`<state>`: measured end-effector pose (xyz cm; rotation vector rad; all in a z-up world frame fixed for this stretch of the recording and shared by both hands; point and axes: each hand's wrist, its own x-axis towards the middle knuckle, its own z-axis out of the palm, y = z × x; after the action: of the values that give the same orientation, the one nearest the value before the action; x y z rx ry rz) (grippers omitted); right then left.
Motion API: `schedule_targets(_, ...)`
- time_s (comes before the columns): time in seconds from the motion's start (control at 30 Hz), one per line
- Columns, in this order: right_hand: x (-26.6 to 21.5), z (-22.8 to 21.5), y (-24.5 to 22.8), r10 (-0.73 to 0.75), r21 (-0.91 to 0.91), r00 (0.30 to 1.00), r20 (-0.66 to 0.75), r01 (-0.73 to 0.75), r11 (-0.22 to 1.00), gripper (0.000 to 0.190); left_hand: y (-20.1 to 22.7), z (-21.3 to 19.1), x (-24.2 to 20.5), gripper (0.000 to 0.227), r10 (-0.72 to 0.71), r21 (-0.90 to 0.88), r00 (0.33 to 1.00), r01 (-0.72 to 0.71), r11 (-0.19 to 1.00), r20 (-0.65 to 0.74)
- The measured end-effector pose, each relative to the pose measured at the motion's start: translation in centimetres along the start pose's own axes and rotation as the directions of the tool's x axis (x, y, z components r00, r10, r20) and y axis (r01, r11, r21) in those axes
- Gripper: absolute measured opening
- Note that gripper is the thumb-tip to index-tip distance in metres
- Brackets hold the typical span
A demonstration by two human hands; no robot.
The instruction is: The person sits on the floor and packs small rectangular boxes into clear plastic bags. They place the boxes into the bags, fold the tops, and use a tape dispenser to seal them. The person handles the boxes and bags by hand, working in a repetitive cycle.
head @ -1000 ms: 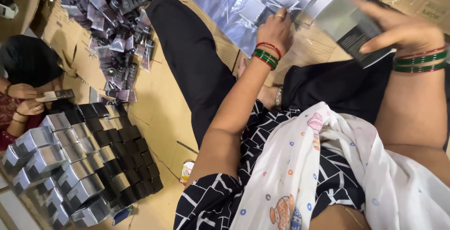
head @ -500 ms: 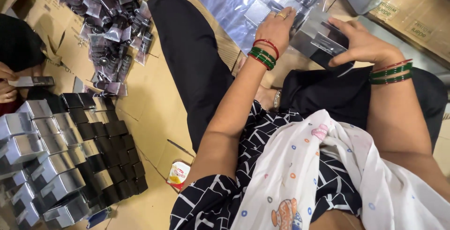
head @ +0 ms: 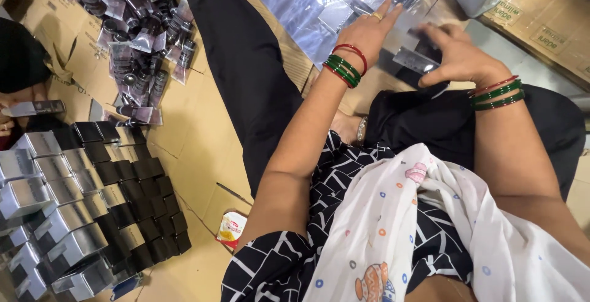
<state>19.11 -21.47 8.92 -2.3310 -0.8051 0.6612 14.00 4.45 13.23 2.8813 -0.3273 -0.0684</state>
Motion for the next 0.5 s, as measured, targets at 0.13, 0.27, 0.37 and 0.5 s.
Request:
schedule_targets(0.13,-0.2,0.9,1.7,0.028,-0.140,0.965,-0.261,-0.067,0.988,0.132,0.6,0.8,-0.8,0.020,-0.048,0.051,0.996,0.052,0.997,-0.069)
schedule_targets(0.27,0.6,2.5,0.1,0.090,-0.062,0.952,-0.293,-0.113,0.992,0.142,2.1,2.1,-0.3,0.021,-0.156,0.139,0.987,0.148,0.979,0.047)
schedule_targets(0.37,0.7,3.2,-2.4,0.143,-0.109,0.924,-0.355,-0.192,0.975,0.140,2.4,3.5,0.3,0.023,-0.185,0.168,0.982,0.189,0.967,-0.042)
schedule_targets(0.5,0.1,4.5,-5.5,0.173,-0.112,0.887,-0.429,-0.242,0.964,0.139,1.9,5.2,0.6,0.046,-0.162,0.114,0.958,0.193,0.974,-0.235)
